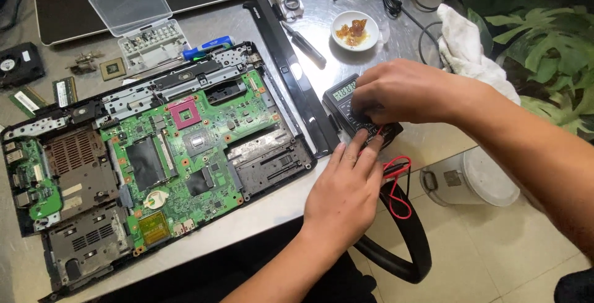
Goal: The person installs a motherboard into a laptop chassis and uses a digital multimeter to test for electrical continuity across various components.
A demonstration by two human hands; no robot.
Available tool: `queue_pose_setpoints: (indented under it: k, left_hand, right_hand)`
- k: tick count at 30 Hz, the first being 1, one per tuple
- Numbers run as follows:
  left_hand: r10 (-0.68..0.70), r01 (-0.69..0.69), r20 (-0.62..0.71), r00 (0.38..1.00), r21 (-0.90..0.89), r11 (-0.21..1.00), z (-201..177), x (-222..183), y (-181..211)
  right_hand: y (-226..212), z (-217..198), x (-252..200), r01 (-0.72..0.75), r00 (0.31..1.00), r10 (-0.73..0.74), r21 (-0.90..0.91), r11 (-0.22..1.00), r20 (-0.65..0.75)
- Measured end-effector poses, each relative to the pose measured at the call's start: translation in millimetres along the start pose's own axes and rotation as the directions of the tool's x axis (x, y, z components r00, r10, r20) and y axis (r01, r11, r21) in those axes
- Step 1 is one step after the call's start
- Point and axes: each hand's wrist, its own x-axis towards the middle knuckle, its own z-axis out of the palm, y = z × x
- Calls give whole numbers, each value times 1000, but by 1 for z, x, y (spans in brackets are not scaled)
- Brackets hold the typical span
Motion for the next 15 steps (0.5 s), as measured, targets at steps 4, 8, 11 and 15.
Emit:
queue_pose_setpoints:
  k: [4, 8, 11, 15]
  left_hand:
    - [-15, 15, -19, 1000, 4, 1000, -1, 1, 0]
    - [-25, 25, -4, 1000, -11, 1000, -1, 2, -1]
    - [-20, 20, 7, 1000, -6, 1000, -3, 1, -1]
    - [-2, 2, -4, 1000, -7, 1000, -4, 3, -2]
  right_hand:
    - [12, 10, 7, 247, 966, -256, -147, 958, -45]
    - [10, 3, 10, 323, 946, -324, -198, 925, 27]
    - [8, 2, 11, 403, 912, -410, -244, 882, 24]
    - [6, -1, 6, 328, 944, -330, -220, 919, 29]
